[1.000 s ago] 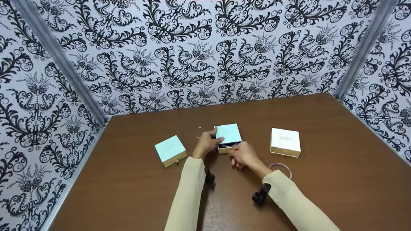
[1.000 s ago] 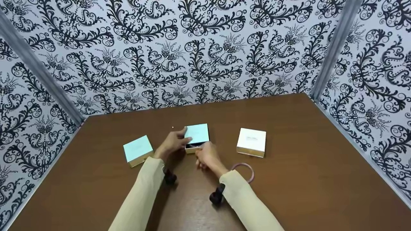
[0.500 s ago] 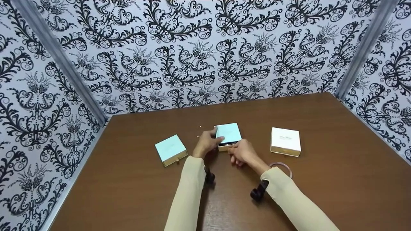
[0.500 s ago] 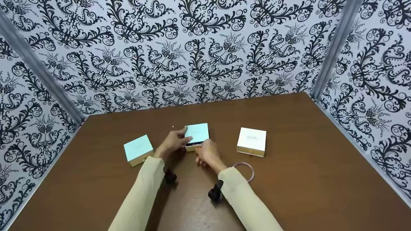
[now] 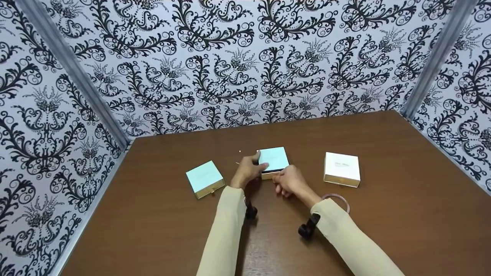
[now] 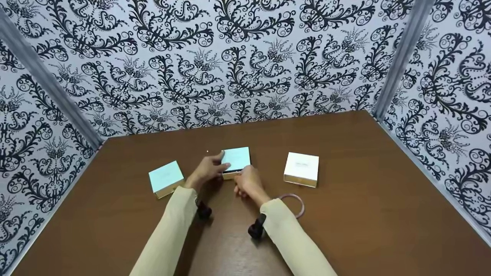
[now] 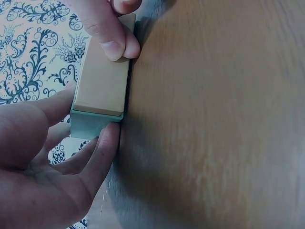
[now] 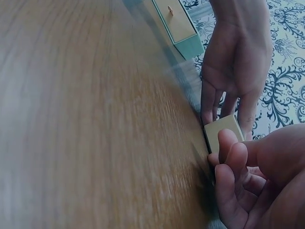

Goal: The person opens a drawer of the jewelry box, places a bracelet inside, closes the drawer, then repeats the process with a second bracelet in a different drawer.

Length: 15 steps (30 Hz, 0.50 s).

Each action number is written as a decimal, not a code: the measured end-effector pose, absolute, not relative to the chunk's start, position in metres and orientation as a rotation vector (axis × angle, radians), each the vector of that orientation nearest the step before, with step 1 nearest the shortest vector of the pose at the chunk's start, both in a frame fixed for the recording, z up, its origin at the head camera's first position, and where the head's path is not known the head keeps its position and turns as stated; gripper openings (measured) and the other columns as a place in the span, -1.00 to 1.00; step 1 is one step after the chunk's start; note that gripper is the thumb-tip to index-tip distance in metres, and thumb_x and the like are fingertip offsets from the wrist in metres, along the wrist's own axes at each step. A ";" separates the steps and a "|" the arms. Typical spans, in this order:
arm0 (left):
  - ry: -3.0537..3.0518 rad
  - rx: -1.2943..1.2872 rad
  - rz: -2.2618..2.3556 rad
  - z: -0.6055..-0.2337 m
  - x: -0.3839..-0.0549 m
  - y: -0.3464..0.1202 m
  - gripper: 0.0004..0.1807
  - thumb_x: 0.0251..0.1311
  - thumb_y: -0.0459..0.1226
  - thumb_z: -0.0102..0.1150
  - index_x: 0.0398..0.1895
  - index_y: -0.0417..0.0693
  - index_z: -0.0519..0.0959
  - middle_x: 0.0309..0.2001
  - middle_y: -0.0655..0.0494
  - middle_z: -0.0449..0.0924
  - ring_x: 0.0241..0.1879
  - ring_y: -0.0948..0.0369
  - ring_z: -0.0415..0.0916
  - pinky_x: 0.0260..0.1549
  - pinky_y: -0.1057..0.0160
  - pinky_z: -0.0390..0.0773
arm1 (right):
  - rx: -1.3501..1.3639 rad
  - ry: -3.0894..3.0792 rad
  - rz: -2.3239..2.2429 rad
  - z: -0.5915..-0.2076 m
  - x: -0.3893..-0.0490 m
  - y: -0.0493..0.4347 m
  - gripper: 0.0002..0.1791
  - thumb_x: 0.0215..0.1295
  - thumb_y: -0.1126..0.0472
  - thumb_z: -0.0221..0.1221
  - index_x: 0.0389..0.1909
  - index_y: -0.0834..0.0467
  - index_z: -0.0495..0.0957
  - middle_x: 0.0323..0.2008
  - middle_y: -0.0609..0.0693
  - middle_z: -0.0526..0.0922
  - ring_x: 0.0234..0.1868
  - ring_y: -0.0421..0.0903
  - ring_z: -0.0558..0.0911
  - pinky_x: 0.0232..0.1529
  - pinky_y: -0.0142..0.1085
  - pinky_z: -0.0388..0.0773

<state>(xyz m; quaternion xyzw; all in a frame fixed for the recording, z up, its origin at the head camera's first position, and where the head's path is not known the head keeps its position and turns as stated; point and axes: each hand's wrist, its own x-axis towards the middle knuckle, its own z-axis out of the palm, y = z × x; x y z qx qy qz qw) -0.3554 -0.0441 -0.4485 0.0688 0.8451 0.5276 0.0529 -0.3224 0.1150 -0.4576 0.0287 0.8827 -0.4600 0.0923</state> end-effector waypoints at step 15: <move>2.555 0.170 1.599 -0.448 -0.355 -0.043 -0.35 0.34 -0.28 0.25 0.46 -0.15 0.28 0.49 -0.11 0.22 0.27 0.07 0.41 0.05 0.26 0.51 | 0.117 2.611 -1.394 -0.459 -0.325 0.114 -0.75 0.42 0.24 0.16 -0.39 0.26 0.73 -0.79 -0.03 0.61 -0.82 -0.20 0.49 -0.71 -0.32 0.57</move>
